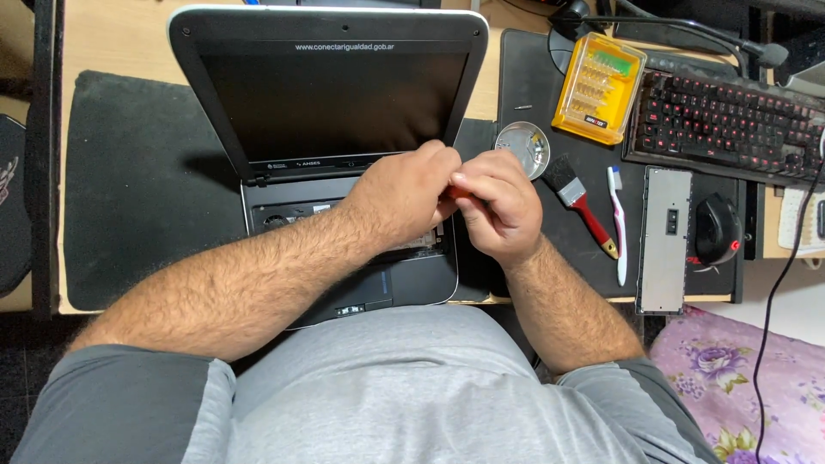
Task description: The person disassembles a laptop by first removing the keyboard and then unscrewing the hard drive caddy. They proceed to remove the hard drive and disconnect the internal battery cable using a screwdriver.
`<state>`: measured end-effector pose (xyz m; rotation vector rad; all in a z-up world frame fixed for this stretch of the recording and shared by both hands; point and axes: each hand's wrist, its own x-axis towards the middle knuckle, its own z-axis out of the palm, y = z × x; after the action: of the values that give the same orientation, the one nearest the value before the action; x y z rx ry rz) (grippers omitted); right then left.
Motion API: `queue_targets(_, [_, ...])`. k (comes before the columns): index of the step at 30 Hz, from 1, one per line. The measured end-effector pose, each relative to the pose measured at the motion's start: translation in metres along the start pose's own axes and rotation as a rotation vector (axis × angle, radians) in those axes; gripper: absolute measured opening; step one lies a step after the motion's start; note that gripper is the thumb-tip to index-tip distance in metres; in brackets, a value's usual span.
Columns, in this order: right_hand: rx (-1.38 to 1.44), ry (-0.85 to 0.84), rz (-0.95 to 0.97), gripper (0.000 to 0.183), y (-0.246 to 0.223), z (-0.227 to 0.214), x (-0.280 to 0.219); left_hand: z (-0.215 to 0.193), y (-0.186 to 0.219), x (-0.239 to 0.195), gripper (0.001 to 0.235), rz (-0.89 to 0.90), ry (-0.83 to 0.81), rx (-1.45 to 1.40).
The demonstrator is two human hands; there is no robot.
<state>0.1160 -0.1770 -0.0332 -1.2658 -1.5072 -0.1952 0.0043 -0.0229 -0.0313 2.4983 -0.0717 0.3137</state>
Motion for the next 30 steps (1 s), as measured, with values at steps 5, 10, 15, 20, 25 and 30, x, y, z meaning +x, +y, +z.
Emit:
queue_targets(5, [0.034, 0.022, 0.013, 0.02, -0.003, -0.004, 0.004, -0.017, 0.008, 0.004, 0.019, 0.038, -0.071, -0.253])
queue_targets(10, [0.059, 0.054, 0.001, 0.023, 0.003, -0.003, -0.001, -0.004, 0.0, 0.004, 0.011, 0.026, -0.055, -0.189])
queue_targets(15, [0.058, 0.078, 0.038, 0.016, 0.005, 0.003, -0.008, 0.009, -0.007, 0.0, 0.021, 0.031, 0.059, -0.055])
queue_targets(20, [0.057, 0.033, 0.064, 0.02, -0.003, -0.004, 0.003, -0.02, 0.013, 0.008, 0.014, -0.014, -0.076, -0.308])
queue_targets(25, [0.073, 0.031, 0.053, 0.023, 0.005, -0.003, -0.005, -0.004, -0.002, 0.008, 0.013, -0.041, -0.107, -0.243])
queue_targets(30, [0.045, 0.083, 0.03, 0.005, 0.004, 0.006, -0.006, -0.005, 0.003, 0.002, 0.017, -0.038, -0.042, -0.134])
